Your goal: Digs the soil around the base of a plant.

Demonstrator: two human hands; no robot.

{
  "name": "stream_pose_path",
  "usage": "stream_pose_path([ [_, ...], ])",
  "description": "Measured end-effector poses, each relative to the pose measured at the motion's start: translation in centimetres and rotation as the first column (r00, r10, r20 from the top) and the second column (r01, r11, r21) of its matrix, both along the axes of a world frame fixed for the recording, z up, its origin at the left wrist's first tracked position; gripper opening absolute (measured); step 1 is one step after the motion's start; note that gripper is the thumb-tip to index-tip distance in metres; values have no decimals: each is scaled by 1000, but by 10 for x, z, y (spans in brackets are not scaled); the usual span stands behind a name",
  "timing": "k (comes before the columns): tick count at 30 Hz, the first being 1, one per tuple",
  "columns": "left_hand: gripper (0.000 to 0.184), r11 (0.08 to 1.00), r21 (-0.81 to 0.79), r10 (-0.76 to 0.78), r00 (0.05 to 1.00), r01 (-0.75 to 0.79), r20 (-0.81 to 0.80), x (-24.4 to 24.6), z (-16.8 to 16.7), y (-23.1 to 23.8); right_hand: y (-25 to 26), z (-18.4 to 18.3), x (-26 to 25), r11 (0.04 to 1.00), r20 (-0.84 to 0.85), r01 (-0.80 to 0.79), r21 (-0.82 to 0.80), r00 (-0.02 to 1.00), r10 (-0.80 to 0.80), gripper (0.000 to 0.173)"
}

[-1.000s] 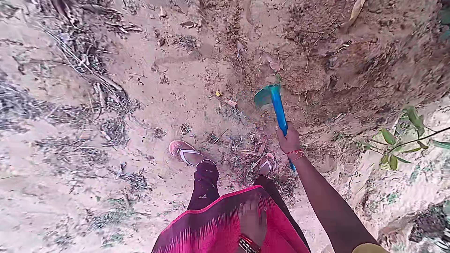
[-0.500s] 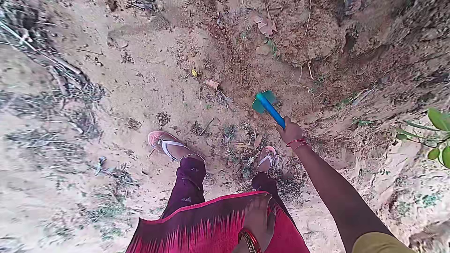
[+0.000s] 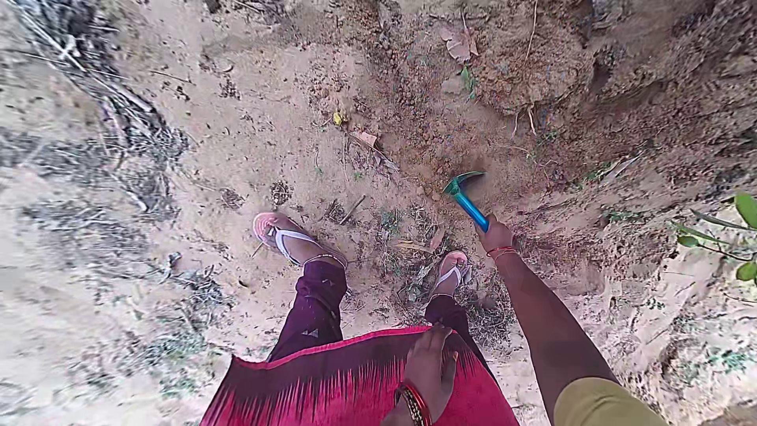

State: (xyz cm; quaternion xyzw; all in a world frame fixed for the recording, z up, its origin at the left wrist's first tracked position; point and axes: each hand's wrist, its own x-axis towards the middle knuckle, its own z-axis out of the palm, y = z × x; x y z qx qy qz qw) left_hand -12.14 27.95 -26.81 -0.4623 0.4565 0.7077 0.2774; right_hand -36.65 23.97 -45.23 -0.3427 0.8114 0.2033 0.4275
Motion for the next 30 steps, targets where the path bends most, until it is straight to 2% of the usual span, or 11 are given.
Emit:
stream_pose_path([
  [3,49,991,120,-72,997,67,30,4,-5,-1,-16,-8,20,977,28,-115,182,993,112,45],
  [8,50,994,102,-39,999,40,-9,3,-8,-12,-110,69,22,978,5,-10,-206,1000,11,54],
  [10,50,997,82,1,1000,-1,-7,5,-8,-14,-137,114,24,838,8,-45,-544,998,58,50],
  [13,49,996,67,56,998,-58,23,7,-9,-14,-170,164,32,451,37,-9,-893,995,94,41],
  [15,49,994,94,55,998,-55,2,7,-7,-11,-166,157,30,229,108,89,-969,991,74,34],
  [16,49,993,110,49,999,-47,-13,6,-5,-9,-150,139,27,224,107,97,-970,994,34,33],
  [18,49,992,124,41,999,-37,-31,5,-5,-10,-89,83,15,549,-21,47,-834,993,-117,42],
  [20,48,991,125,48,998,-44,-27,6,-2,-9,-21,21,3,910,-95,191,-368,966,-241,51],
  [22,48,992,118,52,998,-48,-30,5,-4,-10,2,-13,-7,951,-142,289,-111,942,-303,53],
  [24,48,989,139,49,999,-48,-11,7,-5,-10,-19,-13,-3,951,-105,292,-99,948,-302,53],
  [30,49,983,157,99,995,-95,-17,3,-8,-11,-134,97,2,853,19,123,-508,991,-132,49],
])
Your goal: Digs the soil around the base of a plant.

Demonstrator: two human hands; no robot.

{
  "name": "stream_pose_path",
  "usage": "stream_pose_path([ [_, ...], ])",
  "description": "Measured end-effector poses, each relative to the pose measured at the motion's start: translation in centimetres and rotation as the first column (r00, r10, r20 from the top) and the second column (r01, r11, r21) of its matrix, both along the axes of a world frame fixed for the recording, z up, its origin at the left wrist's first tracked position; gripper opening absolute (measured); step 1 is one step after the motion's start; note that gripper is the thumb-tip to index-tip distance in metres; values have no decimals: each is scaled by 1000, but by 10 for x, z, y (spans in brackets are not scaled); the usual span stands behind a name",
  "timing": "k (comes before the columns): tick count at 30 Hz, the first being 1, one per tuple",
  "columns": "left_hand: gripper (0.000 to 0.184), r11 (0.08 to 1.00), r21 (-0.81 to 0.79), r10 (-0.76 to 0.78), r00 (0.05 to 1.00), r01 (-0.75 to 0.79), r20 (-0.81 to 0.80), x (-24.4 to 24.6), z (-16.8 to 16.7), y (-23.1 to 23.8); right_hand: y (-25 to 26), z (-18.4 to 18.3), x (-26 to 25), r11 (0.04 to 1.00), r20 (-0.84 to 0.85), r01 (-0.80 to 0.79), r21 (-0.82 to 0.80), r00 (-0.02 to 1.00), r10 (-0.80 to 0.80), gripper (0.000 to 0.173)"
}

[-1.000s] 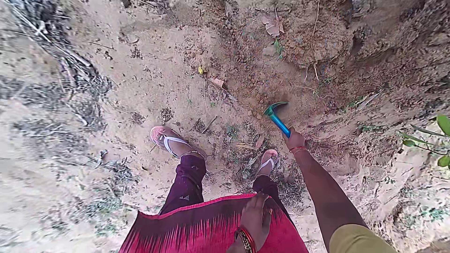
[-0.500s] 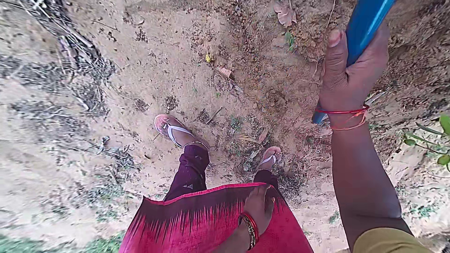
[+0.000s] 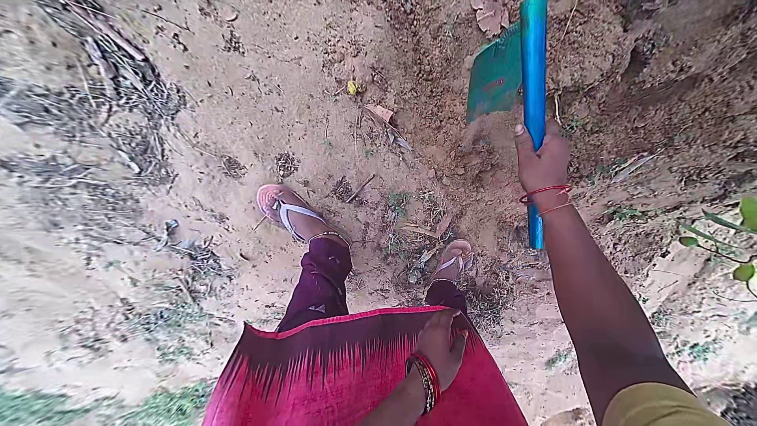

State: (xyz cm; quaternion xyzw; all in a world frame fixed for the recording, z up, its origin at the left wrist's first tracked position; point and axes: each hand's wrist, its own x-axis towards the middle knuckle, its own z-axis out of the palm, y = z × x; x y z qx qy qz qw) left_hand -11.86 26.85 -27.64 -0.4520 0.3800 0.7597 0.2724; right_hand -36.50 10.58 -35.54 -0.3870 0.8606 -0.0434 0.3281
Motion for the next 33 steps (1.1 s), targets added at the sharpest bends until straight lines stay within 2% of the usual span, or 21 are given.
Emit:
stream_pose_path([
  [1,48,999,-14,30,1000,-30,10,0,0,0,-14,22,2,986,-8,-59,-155,998,58,49],
  [3,48,998,-38,59,998,-58,17,1,1,1,-38,53,3,874,-2,-124,-469,990,139,42],
  [5,47,996,-44,73,997,-73,1,-1,4,3,-46,57,8,717,41,-86,-692,987,158,34],
  [6,47,996,-45,81,997,-81,-2,-1,3,3,-40,45,11,693,29,-71,-718,991,132,30],
  [7,47,995,-43,89,996,-89,-2,-1,3,3,-21,25,12,738,-19,-76,-670,996,86,33],
  [8,47,995,-37,90,996,-90,1,-1,2,3,10,-3,11,848,-88,-79,-524,995,39,39],
  [9,47,996,-25,83,997,-83,2,0,2,2,46,-35,9,965,-117,-35,-260,993,5,44],
  [10,46,997,-12,72,997,-72,0,0,3,2,83,-66,5,998,-93,41,49,995,-36,49],
  [12,47,998,4,55,998,-55,-2,-3,2,3,131,-114,-2,921,-75,138,365,990,-119,51],
  [15,47,999,35,15,1000,-16,18,1,-3,3,98,-112,11,892,-32,191,409,980,-196,50],
  [18,48,998,58,15,1000,-16,14,-1,-4,1,34,-60,7,944,2,242,224,969,-249,48],
  [21,48,996,8,91,996,-91,20,-1,-5,-1,-13,16,5,972,32,133,-194,991,-129,41],
  [24,48,992,-21,125,992,-125,30,3,-6,2,-52,78,6,782,114,50,-622,993,27,24],
  [26,47,990,-18,139,990,-138,26,3,-6,2,-61,80,13,629,177,104,-771,983,55,15],
  [27,47,990,-11,143,990,-143,22,3,-6,2,-53,65,17,600,170,104,-793,984,54,17],
  [28,47,989,1,147,989,-147,22,3,-5,1,-34,41,18,636,124,81,-768,992,23,20],
  [29,47,988,10,152,988,-153,24,3,-5,1,-4,10,19,744,27,34,-668,999,-22,27],
  [30,47,988,18,153,988,-153,27,4,-5,2,36,-22,18,901,-86,6,-434,995,-48,36],
  [31,47,989,30,147,989,-148,30,6,-5,3,76,-53,17,995,-101,49,-84,993,-58,44],
  [32,47,989,41,140,990,-141,31,6,-4,3,110,-83,14,970,-96,77,230,994,-56,48],
  [33,47,989,49,135,990,-137,30,4,-3,3,132,-104,10,892,-90,80,446,995,-45,50],
])
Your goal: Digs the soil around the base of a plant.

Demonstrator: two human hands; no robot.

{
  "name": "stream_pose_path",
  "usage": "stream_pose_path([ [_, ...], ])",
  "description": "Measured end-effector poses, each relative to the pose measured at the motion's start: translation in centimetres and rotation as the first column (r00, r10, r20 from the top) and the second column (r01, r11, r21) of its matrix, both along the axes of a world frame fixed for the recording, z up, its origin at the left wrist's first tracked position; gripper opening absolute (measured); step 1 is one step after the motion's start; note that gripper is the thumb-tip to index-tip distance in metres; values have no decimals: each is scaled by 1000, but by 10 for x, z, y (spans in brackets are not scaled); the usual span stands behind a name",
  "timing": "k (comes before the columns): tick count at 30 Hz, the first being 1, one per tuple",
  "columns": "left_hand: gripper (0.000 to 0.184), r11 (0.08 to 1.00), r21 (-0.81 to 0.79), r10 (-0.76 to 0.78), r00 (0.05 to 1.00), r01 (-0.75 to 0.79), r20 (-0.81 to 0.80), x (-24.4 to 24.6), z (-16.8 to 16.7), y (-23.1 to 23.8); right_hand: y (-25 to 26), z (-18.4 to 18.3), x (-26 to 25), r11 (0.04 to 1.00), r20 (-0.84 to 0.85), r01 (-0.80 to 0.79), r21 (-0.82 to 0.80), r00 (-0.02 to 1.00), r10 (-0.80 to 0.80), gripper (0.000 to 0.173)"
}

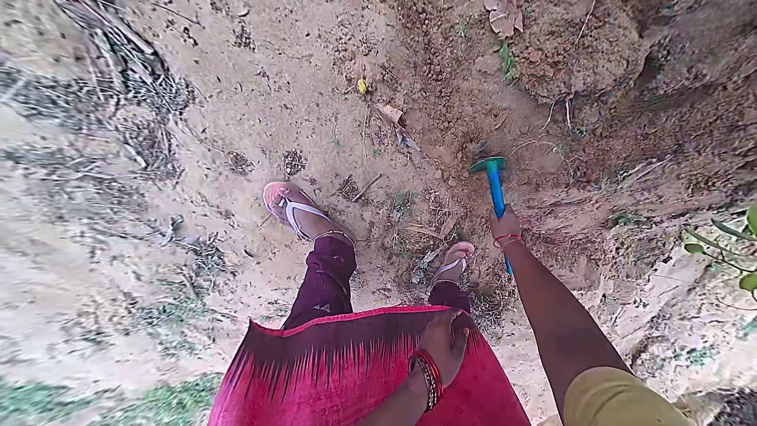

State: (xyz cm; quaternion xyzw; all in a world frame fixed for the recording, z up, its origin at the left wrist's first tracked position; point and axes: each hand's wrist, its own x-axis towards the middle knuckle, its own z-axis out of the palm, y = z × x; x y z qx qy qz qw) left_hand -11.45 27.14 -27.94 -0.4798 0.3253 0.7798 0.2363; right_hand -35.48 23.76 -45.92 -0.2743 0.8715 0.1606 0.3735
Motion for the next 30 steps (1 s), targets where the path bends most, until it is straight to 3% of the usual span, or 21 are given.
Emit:
stream_pose_path([
  [2,47,1000,-9,0,1000,0,14,2,-6,-7,-11,-20,4,985,52,-7,171,999,-2,51],
  [6,47,1000,5,1,1000,-1,-4,-1,-3,-4,-67,22,-9,997,46,31,66,998,-34,47],
  [9,45,999,-16,33,999,-33,2,-2,-4,-5,-106,82,-16,982,32,-16,-187,999,23,48],
  [12,46,998,-17,53,998,-52,16,-2,-4,-5,-134,143,-13,885,-8,-101,-455,994,110,47],
  [14,46,998,-21,55,998,-55,11,-4,-4,-5,-143,153,-11,779,-20,-109,-617,992,123,42],
  [16,46,998,-30,61,998,-60,15,-4,-5,-5,-137,133,-6,715,18,-44,-697,997,79,39],
  [18,45,997,-42,72,997,-70,30,-5,-6,-1,-105,85,-3,819,3,-16,-574,1000,22,42],
  [20,45,997,-29,67,997,-66,31,-5,-5,2,-55,24,-9,981,18,21,-191,1000,-18,47],
  [22,45,998,-7,56,998,-56,35,-6,-8,3,-24,-12,-13,998,33,5,61,999,-7,49],
  [28,45,997,12,71,995,-72,72,-5,-12,6,-78,7,-18,965,129,-154,214,983,129,44],
  [30,45,996,11,89,992,-91,90,-4,-12,0,-74,16,-17,942,134,-206,264,975,175,43],
])
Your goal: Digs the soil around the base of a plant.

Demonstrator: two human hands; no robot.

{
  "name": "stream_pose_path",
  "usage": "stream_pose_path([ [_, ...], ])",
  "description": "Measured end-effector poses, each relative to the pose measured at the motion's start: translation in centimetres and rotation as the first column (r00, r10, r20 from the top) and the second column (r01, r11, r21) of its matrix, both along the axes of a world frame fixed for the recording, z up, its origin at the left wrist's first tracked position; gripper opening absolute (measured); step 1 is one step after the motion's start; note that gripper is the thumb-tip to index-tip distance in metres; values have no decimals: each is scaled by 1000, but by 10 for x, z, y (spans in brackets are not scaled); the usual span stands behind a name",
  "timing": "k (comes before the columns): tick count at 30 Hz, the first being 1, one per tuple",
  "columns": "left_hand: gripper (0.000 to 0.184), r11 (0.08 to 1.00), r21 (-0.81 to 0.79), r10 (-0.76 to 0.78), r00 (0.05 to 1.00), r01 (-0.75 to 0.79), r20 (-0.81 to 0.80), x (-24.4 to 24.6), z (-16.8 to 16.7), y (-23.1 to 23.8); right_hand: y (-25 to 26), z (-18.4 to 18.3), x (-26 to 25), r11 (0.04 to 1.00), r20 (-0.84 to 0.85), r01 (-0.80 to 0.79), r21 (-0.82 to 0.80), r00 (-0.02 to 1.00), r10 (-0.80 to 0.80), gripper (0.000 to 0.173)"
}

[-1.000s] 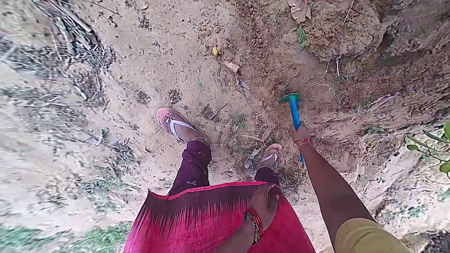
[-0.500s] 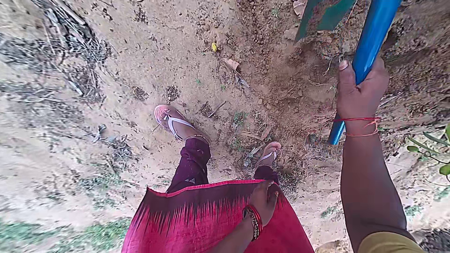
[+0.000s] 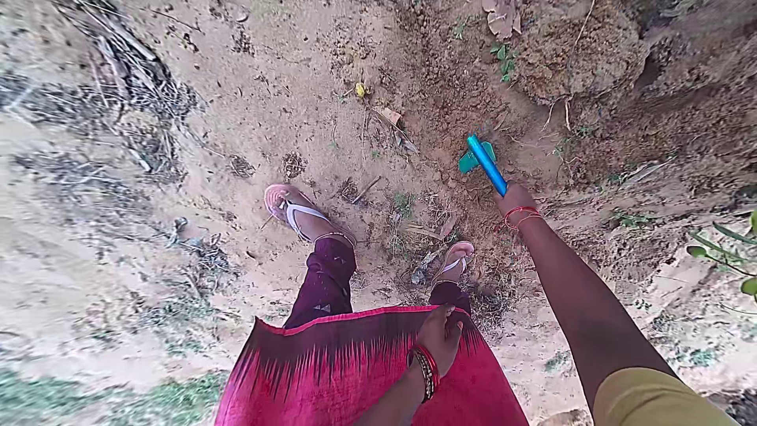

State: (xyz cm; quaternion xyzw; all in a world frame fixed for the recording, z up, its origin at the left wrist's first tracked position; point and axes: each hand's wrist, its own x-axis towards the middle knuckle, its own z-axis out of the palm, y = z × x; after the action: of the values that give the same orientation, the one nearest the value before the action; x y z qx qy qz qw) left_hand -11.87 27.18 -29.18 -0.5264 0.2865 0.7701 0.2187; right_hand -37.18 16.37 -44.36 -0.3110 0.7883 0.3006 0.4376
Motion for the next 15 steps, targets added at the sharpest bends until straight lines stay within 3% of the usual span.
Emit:
stream_pose_path([
  [5,46,999,20,43,999,-43,-12,3,1,-12,41,1,1,994,-93,-5,113,996,16,44],
  [12,44,994,-13,106,994,-106,17,10,2,-32,8,18,4,959,-20,-176,224,983,185,41],
  [15,46,994,-23,105,995,-105,-5,7,4,-41,-1,41,13,922,10,-271,277,960,279,41],
])
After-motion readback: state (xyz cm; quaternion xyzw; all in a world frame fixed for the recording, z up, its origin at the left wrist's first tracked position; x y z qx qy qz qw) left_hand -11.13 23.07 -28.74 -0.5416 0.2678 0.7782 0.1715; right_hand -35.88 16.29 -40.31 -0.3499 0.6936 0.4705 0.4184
